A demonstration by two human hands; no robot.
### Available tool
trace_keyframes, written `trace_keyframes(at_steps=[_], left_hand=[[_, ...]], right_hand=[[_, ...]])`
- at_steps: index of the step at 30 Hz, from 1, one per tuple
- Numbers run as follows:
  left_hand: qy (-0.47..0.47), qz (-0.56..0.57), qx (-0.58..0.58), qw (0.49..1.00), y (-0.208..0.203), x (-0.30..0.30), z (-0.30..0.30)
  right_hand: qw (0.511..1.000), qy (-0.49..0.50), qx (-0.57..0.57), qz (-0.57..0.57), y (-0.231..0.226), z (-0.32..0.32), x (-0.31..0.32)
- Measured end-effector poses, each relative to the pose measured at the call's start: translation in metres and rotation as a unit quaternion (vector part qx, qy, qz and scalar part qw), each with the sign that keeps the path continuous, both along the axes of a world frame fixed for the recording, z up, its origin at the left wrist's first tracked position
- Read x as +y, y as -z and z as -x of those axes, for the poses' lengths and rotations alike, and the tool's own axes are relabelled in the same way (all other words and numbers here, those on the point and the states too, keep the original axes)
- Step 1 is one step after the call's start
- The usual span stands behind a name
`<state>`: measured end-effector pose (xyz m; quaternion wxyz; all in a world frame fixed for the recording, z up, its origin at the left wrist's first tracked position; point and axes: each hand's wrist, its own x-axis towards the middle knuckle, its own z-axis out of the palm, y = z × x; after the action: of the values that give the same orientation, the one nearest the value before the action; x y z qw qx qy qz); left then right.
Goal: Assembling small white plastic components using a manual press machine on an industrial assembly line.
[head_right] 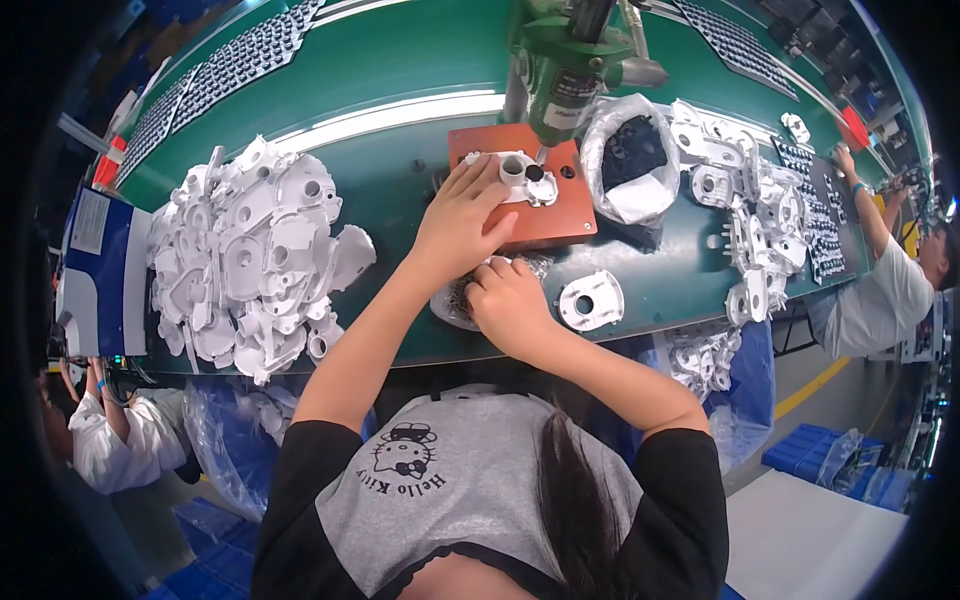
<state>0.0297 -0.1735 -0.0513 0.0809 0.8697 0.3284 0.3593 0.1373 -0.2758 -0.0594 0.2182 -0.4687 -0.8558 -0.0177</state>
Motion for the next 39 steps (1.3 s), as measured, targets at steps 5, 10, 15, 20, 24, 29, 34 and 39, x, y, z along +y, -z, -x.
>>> trace_keyframes(at_steps=[5,10,15,20,24,29,34,39], left_hand=[[0.000,0.001,0.012,1.000,0.000,0.000,0.000],[0.002,0.005,0.004,1.000,-0.001,0.000,-0.001],[0.001,0.005,0.007,1.000,0.000,0.000,0.000],[0.003,0.008,0.003,1.000,0.000,0.000,0.000],[0.004,0.008,0.003,1.000,-0.002,0.000,0.000],[0.002,0.017,0.009,1.000,-0.004,-0.001,0.000],[0.001,0.029,0.012,0.999,-0.007,-0.002,0.003],[0.000,0.032,0.037,0.999,-0.008,-0.002,0.002]], right_hand=[[0.999,-0.001,0.032,-0.002,0.004,-0.004,0.001],[0.998,0.028,0.029,0.042,-0.003,0.001,0.002],[1.000,0.023,-0.008,-0.003,-0.003,0.005,0.003],[1.000,0.008,-0.007,0.017,0.000,0.001,0.005],[0.999,0.013,0.028,0.035,-0.004,-0.002,0.005],[0.974,0.001,0.149,0.169,-0.022,-0.012,0.010],[0.863,0.047,0.394,0.313,-0.043,-0.065,0.034],[0.846,0.164,0.428,0.272,-0.055,-0.102,0.079]])
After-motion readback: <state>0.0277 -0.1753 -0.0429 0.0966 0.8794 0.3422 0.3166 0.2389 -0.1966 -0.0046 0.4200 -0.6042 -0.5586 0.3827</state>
